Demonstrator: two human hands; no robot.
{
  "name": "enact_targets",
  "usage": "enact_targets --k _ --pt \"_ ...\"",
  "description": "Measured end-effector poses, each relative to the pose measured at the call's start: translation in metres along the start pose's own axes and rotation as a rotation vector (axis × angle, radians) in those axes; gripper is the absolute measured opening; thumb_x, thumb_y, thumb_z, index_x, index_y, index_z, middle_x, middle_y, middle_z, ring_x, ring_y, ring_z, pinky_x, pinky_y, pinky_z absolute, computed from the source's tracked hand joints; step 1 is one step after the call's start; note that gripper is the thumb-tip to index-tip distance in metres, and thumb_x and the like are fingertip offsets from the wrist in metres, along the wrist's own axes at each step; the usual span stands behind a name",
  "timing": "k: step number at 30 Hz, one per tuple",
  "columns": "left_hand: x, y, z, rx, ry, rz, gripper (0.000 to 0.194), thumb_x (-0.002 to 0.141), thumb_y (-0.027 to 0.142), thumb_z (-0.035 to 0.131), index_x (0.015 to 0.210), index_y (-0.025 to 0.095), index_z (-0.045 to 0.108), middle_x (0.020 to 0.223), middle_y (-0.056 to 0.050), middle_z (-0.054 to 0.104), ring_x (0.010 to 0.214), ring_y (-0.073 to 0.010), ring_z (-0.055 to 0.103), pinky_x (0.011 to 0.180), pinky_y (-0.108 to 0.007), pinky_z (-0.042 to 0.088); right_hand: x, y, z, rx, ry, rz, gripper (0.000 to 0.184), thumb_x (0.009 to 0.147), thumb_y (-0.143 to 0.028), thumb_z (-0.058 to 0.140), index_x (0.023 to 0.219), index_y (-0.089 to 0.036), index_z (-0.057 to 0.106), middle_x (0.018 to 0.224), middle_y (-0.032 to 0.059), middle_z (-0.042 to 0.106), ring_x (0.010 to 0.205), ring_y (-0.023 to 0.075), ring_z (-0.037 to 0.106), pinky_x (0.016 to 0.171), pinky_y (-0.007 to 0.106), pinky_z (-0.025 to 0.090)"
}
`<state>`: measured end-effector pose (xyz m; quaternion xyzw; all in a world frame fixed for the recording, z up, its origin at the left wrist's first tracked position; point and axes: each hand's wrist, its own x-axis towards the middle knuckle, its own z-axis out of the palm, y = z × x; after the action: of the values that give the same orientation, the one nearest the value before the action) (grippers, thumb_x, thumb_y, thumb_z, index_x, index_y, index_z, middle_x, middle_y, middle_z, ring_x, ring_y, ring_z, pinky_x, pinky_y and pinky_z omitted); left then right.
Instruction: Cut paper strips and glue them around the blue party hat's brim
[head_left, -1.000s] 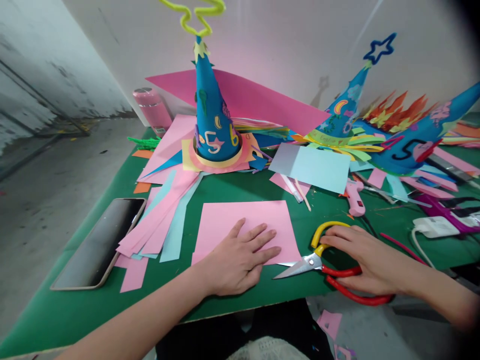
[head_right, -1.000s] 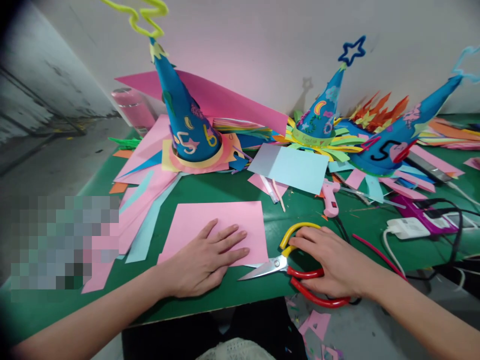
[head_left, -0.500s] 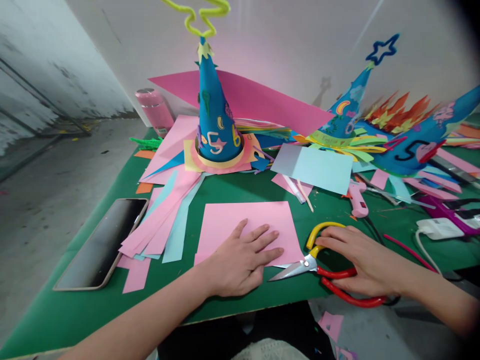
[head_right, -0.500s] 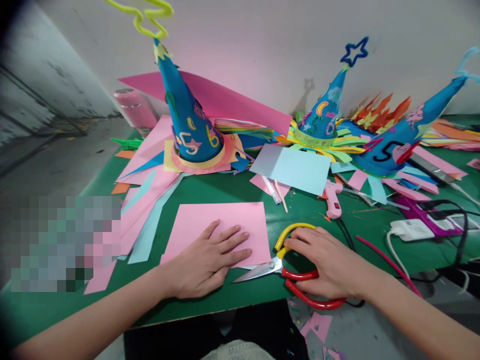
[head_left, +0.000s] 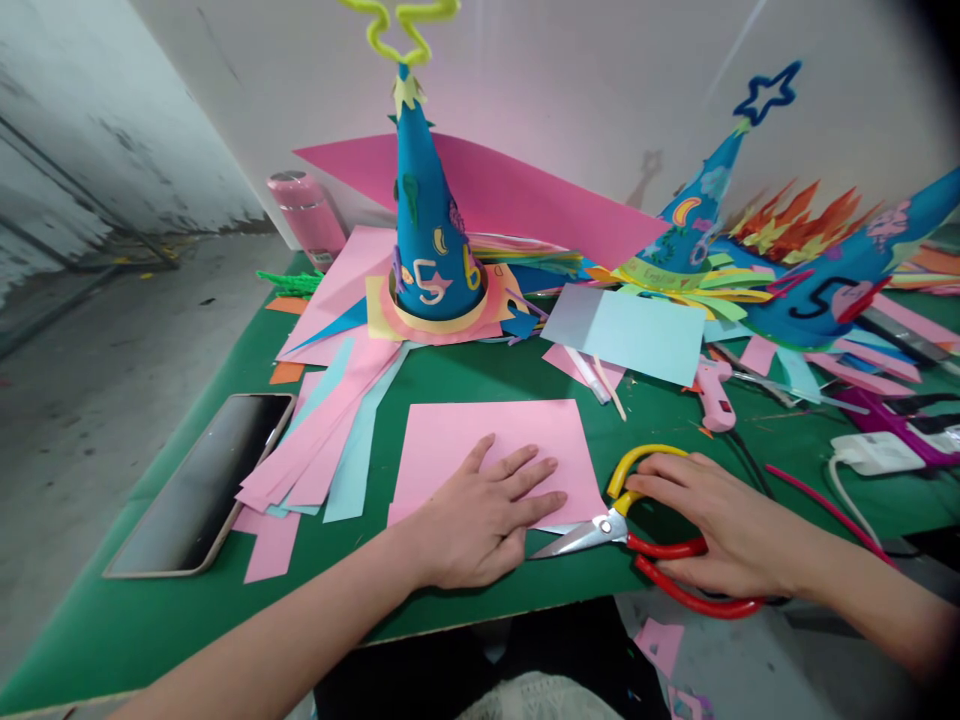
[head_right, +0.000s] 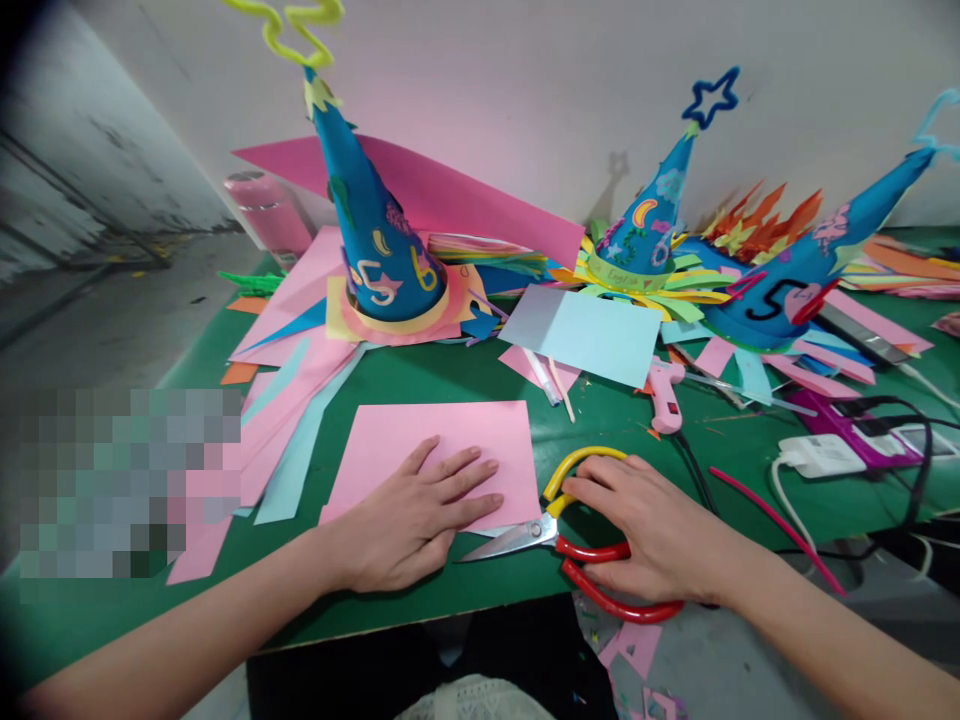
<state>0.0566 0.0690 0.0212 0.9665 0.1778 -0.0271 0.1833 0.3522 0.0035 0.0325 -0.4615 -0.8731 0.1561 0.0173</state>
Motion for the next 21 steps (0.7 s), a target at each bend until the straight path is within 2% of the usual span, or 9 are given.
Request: enact_targets --k 10,15,21 --pt "0.0 0.0 -0.002 -0.003 -0.01 0.004 0.056 0.085 0.026 0.039 0.141 0.027 0.031 0.151 -0.005 0.018 0.139 -0.0275 0.014 0.107 -0.06 0.007 0.009 -0.013 -0.003 0.054 -0.009 0.022 0.048 0.07 -0.029 0.061 0.116 -0.021 0.051 0.11 0.0098 0.056 0.102 0.0243 0.054 0.086 0.041 0.04" --pt "-0.018 -0.007 -0.008 0.031 0.003 -0.039 0.054 0.085 0.019 0.039 0.138 0.029 0.035 0.151 -0.002 0.02 0.139 -0.026 0.015 0.109 -0.055 0.007 0.007 -0.01 0.0 0.042 -0.005 0.018 0.048 0.071 -0.029 0.061 0.117 -0.023 0.051 0.11 0.0089 0.057 0.098 0.0242 0.055 0.083 0.04 0.042" --pt "-0.036 -0.014 -0.002 0.053 -0.026 -0.075 0.048 0.092 0.022 0.035 0.139 0.032 0.034 0.152 -0.001 0.017 0.139 -0.0245 0.013 0.109 -0.054 0.003 0.008 -0.01 0.003 0.013 0.019 0.0 0.047 0.071 -0.03 0.061 0.117 -0.023 0.051 0.113 0.0092 0.057 0.102 0.025 0.055 0.084 0.04 0.042"
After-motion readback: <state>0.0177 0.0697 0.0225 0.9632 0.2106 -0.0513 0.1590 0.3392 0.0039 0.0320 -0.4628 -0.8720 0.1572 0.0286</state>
